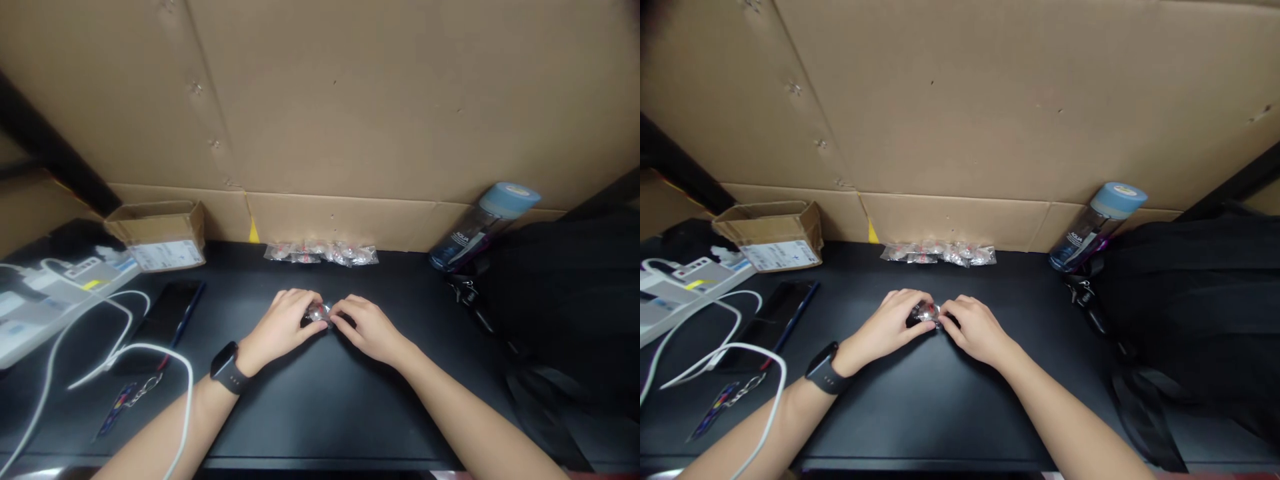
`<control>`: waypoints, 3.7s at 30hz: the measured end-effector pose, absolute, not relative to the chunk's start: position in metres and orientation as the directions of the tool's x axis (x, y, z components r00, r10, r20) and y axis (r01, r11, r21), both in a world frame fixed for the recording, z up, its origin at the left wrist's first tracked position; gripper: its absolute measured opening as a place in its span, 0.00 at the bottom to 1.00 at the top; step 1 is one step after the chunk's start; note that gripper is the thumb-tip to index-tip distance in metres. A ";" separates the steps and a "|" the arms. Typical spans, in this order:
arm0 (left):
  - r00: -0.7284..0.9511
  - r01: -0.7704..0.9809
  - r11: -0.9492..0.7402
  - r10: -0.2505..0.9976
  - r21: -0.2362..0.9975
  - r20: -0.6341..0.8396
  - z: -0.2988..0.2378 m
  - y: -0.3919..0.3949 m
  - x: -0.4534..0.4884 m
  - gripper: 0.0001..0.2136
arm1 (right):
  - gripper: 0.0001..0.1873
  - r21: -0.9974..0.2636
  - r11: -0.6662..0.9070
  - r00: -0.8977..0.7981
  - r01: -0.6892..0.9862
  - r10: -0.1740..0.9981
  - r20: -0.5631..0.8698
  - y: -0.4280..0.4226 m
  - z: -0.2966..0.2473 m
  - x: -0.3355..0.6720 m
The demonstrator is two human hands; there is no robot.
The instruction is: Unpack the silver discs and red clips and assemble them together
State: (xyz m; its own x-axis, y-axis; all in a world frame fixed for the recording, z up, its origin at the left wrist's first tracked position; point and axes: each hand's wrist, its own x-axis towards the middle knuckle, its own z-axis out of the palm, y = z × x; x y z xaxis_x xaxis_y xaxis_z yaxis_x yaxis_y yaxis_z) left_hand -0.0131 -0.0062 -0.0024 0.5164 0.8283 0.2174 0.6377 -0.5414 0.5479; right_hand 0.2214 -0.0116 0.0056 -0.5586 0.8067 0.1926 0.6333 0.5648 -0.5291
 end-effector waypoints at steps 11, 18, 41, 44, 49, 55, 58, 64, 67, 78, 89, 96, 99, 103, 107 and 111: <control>0.522 0.619 -0.534 0.828 0.576 0.206 -0.006 -0.005 -0.014 0.17 | 0.08 -0.505 0.572 -0.562 0.646 0.805 0.193 -0.013 0.004 0.221; 0.525 0.615 -0.546 0.822 0.569 0.222 -0.008 -0.004 -0.016 0.22 | 0.08 -0.541 0.547 -0.526 0.639 0.824 0.212 -0.011 0.008 0.223; 0.716 0.569 -0.729 0.667 0.380 0.207 0.003 -0.005 -0.024 0.31 | 0.08 -0.676 0.387 -0.301 0.627 0.921 0.248 -0.003 0.008 0.230; 0.711 0.582 -0.718 0.677 0.382 0.190 0.000 -0.007 -0.021 0.33 | 0.07 -0.681 0.380 -0.291 0.626 0.924 0.248 -0.003 0.008 0.230; 0.718 0.584 -0.719 0.674 0.377 0.172 -0.001 -0.010 -0.017 0.35 | 0.07 -0.718 0.348 -0.268 0.603 0.936 0.229 -0.002 0.009 0.231; 0.712 0.605 -0.702 0.688 0.375 0.138 -0.005 -0.010 -0.017 0.33 | 0.08 -0.817 0.236 -0.178 0.525 0.970 0.165 0.007 0.001 0.237; 0.704 0.617 -0.695 0.697 0.368 0.135 -0.007 -0.010 -0.017 0.32 | 0.08 -0.877 0.175 -0.133 0.447 0.983 0.128 0.013 -0.004 0.241; 0.684 0.640 -0.685 0.714 0.348 0.149 -0.011 -0.012 -0.011 0.25 | 0.09 -0.900 0.144 -0.086 0.411 0.989 0.119 0.017 -0.004 0.244; 0.668 0.644 -0.681 0.723 0.348 0.178 -0.012 -0.014 -0.007 0.22 | 0.10 -0.898 0.150 -0.079 0.414 0.989 0.128 0.017 -0.003 0.245; 0.654 0.665 -0.678 0.731 0.313 0.194 -0.010 -0.017 -0.002 0.21 | 0.05 -0.589 0.102 0.063 0.802 0.966 0.253 0.024 0.005 0.270; 0.645 0.668 -0.676 0.735 0.312 0.212 -0.011 -0.017 -0.002 0.22 | 0.19 -0.292 0.461 -0.346 0.838 0.862 0.370 0.025 -0.003 0.270; 0.639 0.663 -0.680 0.732 0.313 0.236 -0.016 -0.017 0.000 0.26 | 0.16 -0.398 0.319 -0.225 0.860 0.938 0.266 0.027 -0.003 0.271; 0.650 0.657 -0.680 0.730 0.326 0.212 -0.016 -0.017 0.000 0.25 | 0.16 -0.480 0.251 -0.184 0.841 0.966 0.183 0.029 -0.002 0.273; 0.641 0.656 -0.651 0.748 0.383 0.173 -0.016 -0.016 -0.001 0.23 | 0.12 -0.529 0.240 -0.194 0.814 0.971 0.142 0.031 -0.003 0.276; 0.603 0.645 -0.613 0.775 0.457 0.188 -0.017 -0.015 0.000 0.22 | 0.09 -0.522 0.248 -0.209 0.816 0.969 0.132 0.028 -0.004 0.274; 0.545 0.647 -0.573 0.809 0.504 0.220 -0.018 -0.012 0.000 0.20 | 0.10 -0.501 0.265 -0.241 0.824 0.964 0.113 0.025 -0.002 0.270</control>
State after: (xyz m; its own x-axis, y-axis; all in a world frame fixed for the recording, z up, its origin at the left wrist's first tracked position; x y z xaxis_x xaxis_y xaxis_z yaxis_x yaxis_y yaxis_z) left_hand -0.0001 -0.0125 -0.0185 0.5453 0.8089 0.2197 0.6466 -0.5727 0.5039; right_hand 0.2701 0.0246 -0.0025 -0.2408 0.9639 0.1134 0.8242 0.2648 -0.5005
